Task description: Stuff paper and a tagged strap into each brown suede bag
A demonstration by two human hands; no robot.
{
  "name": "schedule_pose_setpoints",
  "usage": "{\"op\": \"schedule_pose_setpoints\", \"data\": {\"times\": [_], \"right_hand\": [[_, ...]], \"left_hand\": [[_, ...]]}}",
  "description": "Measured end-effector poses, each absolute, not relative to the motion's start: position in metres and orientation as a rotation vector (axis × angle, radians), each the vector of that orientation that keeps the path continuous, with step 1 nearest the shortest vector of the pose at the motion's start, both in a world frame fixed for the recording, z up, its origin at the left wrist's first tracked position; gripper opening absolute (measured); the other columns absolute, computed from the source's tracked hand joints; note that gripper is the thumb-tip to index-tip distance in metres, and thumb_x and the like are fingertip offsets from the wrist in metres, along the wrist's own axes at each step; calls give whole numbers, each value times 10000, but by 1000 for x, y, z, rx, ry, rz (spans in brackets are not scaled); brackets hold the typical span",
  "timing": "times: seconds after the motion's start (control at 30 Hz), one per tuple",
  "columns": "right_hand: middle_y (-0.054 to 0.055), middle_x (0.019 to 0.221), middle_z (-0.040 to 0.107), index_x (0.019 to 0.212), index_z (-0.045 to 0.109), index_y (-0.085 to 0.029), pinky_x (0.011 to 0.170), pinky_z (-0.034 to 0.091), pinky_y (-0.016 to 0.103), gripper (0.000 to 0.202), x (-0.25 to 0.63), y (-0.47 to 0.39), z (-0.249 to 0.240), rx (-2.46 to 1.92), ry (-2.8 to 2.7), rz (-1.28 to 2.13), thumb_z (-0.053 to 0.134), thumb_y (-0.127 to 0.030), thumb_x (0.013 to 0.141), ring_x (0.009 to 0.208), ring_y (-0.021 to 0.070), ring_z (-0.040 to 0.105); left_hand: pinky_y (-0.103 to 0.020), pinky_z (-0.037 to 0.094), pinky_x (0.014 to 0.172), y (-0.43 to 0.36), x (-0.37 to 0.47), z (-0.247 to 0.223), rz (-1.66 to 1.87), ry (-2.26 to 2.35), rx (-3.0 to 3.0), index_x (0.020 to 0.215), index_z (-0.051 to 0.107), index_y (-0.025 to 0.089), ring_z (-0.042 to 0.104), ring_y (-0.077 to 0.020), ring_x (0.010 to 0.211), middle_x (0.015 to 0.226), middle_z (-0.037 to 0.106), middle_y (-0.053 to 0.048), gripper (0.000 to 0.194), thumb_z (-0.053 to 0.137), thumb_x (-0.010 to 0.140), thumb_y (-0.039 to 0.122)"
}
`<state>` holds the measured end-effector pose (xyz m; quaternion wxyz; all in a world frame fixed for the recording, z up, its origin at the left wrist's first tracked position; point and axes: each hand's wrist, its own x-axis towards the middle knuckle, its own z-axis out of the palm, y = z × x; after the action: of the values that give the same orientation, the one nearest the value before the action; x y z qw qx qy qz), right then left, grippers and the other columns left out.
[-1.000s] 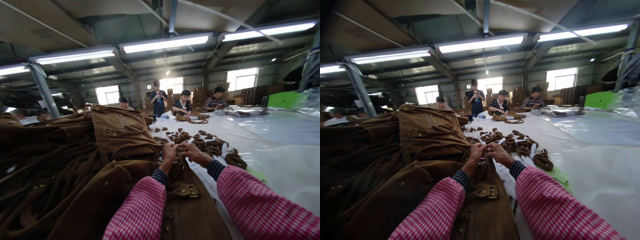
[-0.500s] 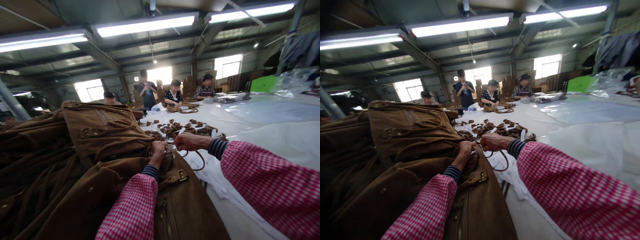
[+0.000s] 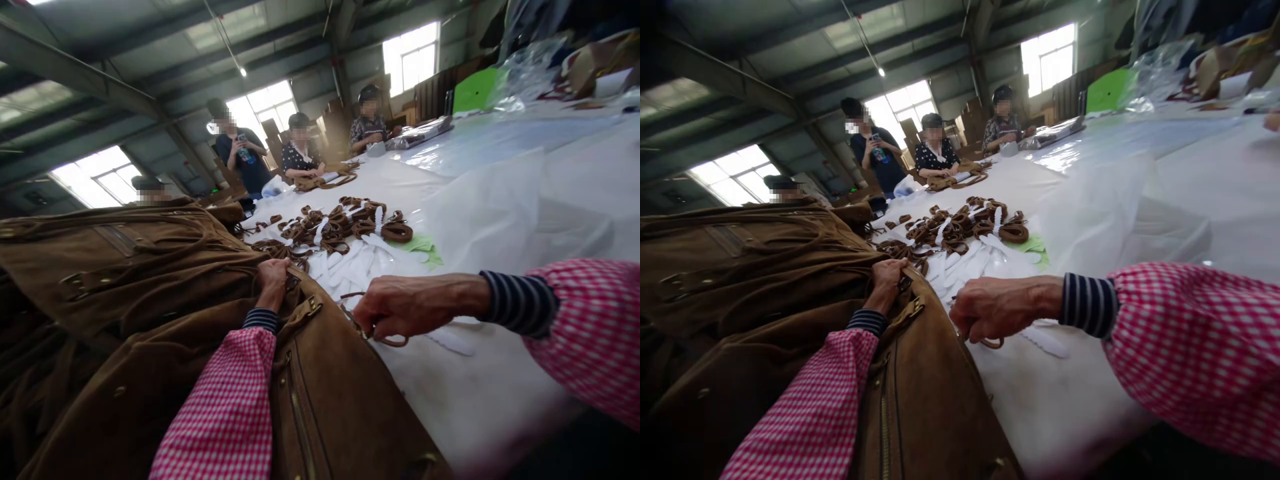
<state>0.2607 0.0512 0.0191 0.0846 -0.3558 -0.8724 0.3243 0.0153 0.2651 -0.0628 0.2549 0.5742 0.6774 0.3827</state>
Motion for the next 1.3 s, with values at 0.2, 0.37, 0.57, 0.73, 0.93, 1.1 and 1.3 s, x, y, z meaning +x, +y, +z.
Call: {"op": "schedule_pose_setpoints", "data": {"times": [0.2,0.37,0.57,0.73,0.93,1.1,1.3], "right_hand": [[-12,752,666,921,747,-191,693,363,238,145,268,38,-3,-1093,-2481,680,676,-110,823,710,132,580],[13,830,690,927,686,-198,687,360,246,181,267,15,-18,-1125,-2466,585,582,-68,857,762,156,613],[49,906,701,898,651,-188,694,378,260,138,263,-6,-31,-1232,-2396,369,545,-102,913,817,181,640],[92,956,735,1057,641,-167,713,408,277,200,261,-19,-36,-1432,-2414,356,482,-113,948,863,218,690],[65,877,757,1047,708,-206,731,415,287,187,258,-3,-32,-1496,-2388,458,565,-280,951,865,241,708],[87,870,754,851,699,-178,718,399,286,211,256,-3,-24,-1471,-2517,378,517,-192,957,869,233,704],[104,1007,690,934,665,-164,747,413,297,204,262,-21,-29,-1406,-2448,65,496,-52,920,943,227,610]], "left_hand": [[-358,509,851,228,14,-20,1113,1778,1955,1088,688,149,653,-224,877,929,708,-53,281,720,820,229],[-417,423,1042,118,21,30,934,1224,2891,1094,695,215,536,-262,1197,1224,675,-65,191,575,948,193],[-396,407,1055,41,13,9,175,836,3086,1289,630,285,493,-218,1338,1378,649,-1,280,525,1031,312],[-449,288,1185,50,0,-24,202,1096,2969,1400,571,320,350,-223,1480,1516,541,46,373,389,1078,369],[-481,254,1213,46,2,-18,134,1146,2860,1491,474,375,294,-251,1512,1574,466,59,497,413,1034,559],[-496,235,1220,45,1,-17,91,1162,2836,1508,450,388,269,-255,1523,1584,451,57,506,388,1038,565],[-515,233,1211,42,4,-12,169,1135,2843,1451,522,341,284,-267,1500,1544,508,16,453,419,1045,513]]}}
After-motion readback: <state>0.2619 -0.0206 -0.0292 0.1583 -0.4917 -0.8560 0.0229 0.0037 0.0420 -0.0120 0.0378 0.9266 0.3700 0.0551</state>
